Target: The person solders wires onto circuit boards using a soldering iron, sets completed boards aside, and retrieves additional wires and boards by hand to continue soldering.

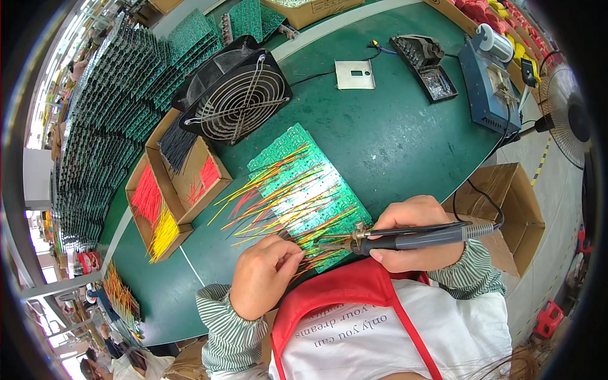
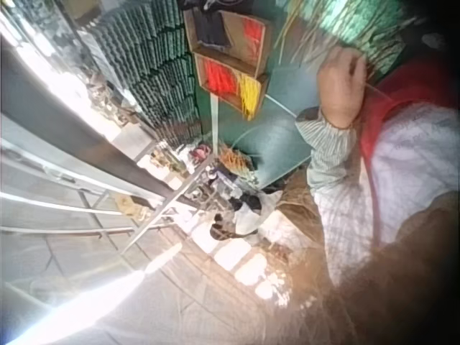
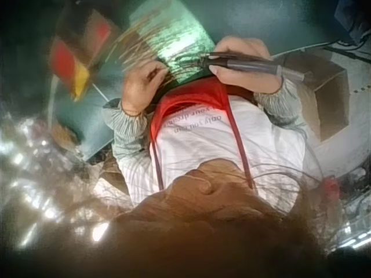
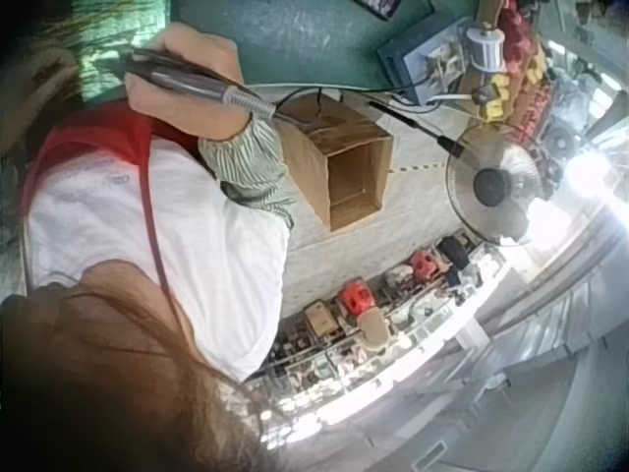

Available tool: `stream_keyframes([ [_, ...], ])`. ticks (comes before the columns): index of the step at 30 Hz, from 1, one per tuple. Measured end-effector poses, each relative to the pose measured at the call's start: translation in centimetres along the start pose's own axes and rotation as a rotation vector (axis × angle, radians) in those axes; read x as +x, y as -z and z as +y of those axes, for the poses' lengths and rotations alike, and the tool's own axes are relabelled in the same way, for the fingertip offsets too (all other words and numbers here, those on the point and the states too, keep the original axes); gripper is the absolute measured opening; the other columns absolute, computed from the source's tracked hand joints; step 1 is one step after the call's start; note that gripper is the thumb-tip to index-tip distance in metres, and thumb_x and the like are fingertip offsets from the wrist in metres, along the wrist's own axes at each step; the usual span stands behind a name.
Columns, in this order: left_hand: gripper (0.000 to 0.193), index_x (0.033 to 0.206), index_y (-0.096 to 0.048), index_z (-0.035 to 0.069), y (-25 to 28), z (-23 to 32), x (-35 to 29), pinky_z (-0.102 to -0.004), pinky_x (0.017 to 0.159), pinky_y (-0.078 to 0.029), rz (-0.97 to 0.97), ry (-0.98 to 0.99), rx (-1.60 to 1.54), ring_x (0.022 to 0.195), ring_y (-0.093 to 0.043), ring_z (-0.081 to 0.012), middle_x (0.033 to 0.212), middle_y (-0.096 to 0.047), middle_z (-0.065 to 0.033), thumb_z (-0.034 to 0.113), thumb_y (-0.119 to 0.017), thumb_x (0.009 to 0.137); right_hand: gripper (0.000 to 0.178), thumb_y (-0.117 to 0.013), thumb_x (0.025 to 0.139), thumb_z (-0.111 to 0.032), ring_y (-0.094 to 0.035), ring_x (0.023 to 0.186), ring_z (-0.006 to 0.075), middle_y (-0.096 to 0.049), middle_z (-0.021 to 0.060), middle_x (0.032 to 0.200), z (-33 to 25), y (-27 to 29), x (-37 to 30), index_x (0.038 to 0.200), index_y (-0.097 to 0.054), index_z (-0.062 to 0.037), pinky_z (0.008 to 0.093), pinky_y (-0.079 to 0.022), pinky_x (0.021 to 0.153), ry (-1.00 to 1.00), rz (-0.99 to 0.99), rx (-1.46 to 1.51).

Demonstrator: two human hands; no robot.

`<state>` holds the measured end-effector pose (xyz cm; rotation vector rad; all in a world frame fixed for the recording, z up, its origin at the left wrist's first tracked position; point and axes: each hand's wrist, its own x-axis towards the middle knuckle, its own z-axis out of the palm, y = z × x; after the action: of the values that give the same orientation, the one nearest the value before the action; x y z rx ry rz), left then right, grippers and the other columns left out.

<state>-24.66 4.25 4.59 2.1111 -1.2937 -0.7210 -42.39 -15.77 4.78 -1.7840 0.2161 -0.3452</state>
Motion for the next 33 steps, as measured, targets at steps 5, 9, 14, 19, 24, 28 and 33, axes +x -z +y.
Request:
stream_keyframes([
  [5,0.007,0.081,-0.065,-0.002,0.2,0.0,0.2,-0.0257,0.05,-0.042,-0.02,0.003,0.011,0.053,-0.051,-0.012,0.07,-0.057,-0.0057,0.004,-0.069,0.079,0.014,-0.072,0.07,-0.011,-0.057,0.048,0.0165,-0.059,0.0052,0.059,-0.1,-0.1,0.2,0.076,-0.061,-0.0045,0.0284,-0.043,0.046,-0.032,-0.021,-0.009],
  [9,0.007,0.081,-0.065,-0.002,0.2,0.2,0.3,-0.026,0.05,-0.042,-0.025,0.014,0.006,0.053,-0.051,-0.0123,0.069,-0.057,-0.006,0.004,-0.069,0.078,0.014,-0.071,0.07,-0.012,-0.057,0.048,0.0166,-0.059,0.0052,0.059,0.0,-0.2,0.3,0.076,-0.061,-0.0048,0.0286,-0.043,0.045,-0.038,-0.029,-0.007],
  [14,0.007,0.079,-0.065,-0.002,0.2,0.5,0.4,-0.027,0.049,-0.041,-0.016,0.005,0.026,0.051,-0.05,-0.0136,0.067,-0.055,-0.0059,0.004,-0.069,0.078,0.014,-0.071,0.07,-0.011,-0.057,0.047,0.016,-0.058,0.0047,0.058,-0.2,0.0,0.3,0.076,-0.061,-0.0047,0.0286,-0.043,0.045,-0.022,-0.001,-0.008],
  [19,0.007,0.078,-0.065,-0.001,0.2,0.6,0.3,-0.0275,0.049,-0.041,-0.017,0.005,0.044,0.052,-0.051,-0.0141,0.067,-0.056,-0.0061,0.004,-0.069,0.077,0.013,-0.072,0.07,-0.009,-0.058,0.047,0.0158,-0.058,0.0045,0.057,-0.4,0.7,0.1,0.075,-0.061,-0.0039,0.028,-0.042,0.044,-0.011,0.008,-0.008],
  [24,0.005,0.081,-0.067,0.0,0.9,1.2,-0.1,-0.0274,0.052,-0.044,0.085,-0.02,0.083,0.057,-0.056,-0.0164,0.071,-0.059,-0.0073,0.002,-0.069,0.077,0.014,-0.072,0.07,-0.009,-0.058,0.048,0.0148,-0.059,0.0043,0.058,-0.3,1.3,-0.6,0.077,-0.061,-0.003,0.0273,-0.042,0.045,-0.008,0.024,-0.054],
  [28,0.005,0.083,-0.067,0.001,0.6,2.4,0.6,-0.0313,0.057,-0.048,0.245,-0.104,0.19,0.067,-0.061,-0.0223,0.078,-0.063,-0.0095,0.002,-0.068,0.078,0.016,-0.073,0.07,-0.01,-0.059,0.049,0.014,-0.06,0.0045,0.059,0.0,1.6,-1.1,0.079,-0.061,-0.0026,0.027,-0.043,0.046,0.026,0.059,-0.054],
  [33,0.006,0.082,-0.066,0.001,-1.3,1.8,1.4,-0.0318,0.058,-0.047,0.091,-0.156,0.14,0.065,-0.06,-0.0235,0.075,-0.059,-0.0096,0.004,-0.068,0.077,0.016,-0.072,0.069,-0.009,-0.059,0.049,0.0136,-0.06,0.0048,0.059,0.0,1.6,-1.1,0.079,-0.061,-0.0023,0.0266,-0.044,0.047,0.017,0.07,-0.046],
])
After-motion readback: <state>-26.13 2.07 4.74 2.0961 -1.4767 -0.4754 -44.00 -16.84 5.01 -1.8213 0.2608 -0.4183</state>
